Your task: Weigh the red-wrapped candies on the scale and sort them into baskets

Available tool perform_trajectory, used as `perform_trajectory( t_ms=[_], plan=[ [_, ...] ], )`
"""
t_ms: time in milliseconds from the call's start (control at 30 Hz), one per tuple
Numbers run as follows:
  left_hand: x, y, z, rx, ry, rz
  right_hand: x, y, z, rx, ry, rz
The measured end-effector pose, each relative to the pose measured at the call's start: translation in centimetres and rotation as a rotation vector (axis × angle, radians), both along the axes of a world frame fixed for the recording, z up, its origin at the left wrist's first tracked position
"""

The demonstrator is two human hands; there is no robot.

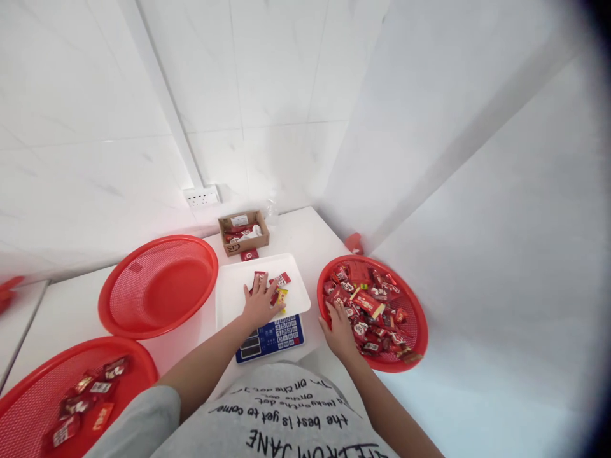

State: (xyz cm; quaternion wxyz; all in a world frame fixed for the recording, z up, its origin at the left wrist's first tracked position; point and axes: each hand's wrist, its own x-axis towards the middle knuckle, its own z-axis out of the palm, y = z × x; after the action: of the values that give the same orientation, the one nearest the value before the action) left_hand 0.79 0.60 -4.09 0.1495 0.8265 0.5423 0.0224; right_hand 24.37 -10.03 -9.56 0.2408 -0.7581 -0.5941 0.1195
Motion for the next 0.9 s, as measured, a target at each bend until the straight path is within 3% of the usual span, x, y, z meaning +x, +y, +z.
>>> perform_trajectory(
  t_ms=[133,400,633,900],
  plan=[
    [0.9,0.8,0.0,-0.037,0.071,-0.044,-0.1,-0.5,-0.4,-0.03,-0.038,0.007],
    [0.6,1.2,0.1,-0.066,0.08,-0.102,-0.6,-0.4,0.9,-0.112,-0.039,0.008],
    [-1.1,1.1,-0.3,-0.019,0.004,-0.198,-0.7,-0.4,0.8,-0.102,-0.004,0.017],
    [-4.2,1.7,0.8,0.001,-0.008,-0.356,-0.7,-0.4,1.3,-0.142,0.012,0.026]
  ],
)
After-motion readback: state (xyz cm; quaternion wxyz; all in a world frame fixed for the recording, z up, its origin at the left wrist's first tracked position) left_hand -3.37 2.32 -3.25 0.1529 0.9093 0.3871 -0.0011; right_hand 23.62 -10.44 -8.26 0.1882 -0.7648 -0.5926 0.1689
